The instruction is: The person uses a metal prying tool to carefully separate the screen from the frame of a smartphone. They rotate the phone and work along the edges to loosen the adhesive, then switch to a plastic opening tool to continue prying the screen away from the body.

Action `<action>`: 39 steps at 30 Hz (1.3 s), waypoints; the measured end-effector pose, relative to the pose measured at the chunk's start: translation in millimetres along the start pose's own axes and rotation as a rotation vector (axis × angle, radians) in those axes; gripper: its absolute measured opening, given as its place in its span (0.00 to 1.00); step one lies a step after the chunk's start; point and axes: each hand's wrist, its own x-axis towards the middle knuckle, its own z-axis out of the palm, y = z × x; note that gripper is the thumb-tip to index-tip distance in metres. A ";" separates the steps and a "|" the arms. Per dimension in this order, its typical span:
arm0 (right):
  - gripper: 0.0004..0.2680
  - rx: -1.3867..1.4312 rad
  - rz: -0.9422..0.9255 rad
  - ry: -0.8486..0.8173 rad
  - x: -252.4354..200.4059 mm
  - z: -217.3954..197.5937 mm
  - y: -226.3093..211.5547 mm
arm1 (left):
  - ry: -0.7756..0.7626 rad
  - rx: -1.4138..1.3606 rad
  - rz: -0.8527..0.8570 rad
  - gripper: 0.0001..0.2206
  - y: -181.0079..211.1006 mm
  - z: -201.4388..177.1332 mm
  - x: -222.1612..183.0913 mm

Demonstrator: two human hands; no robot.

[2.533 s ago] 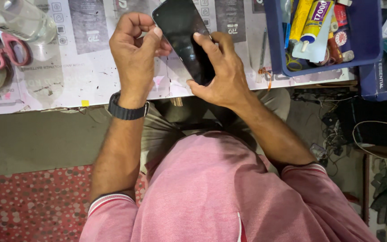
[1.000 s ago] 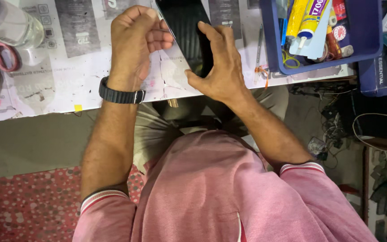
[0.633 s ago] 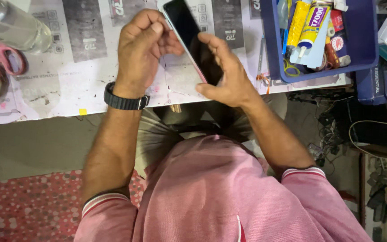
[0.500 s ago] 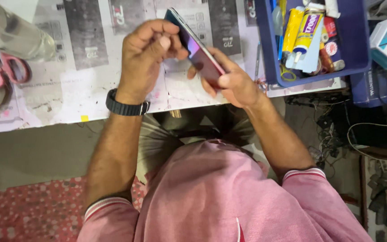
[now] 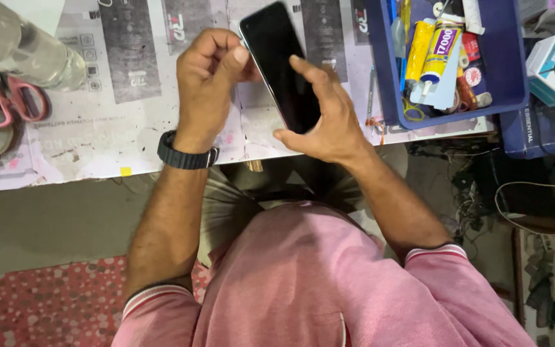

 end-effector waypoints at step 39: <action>0.25 0.641 0.181 0.063 -8.6 29.1 38.7 | 0.075 -0.235 -0.254 0.07 -5.8 -1.8 10.4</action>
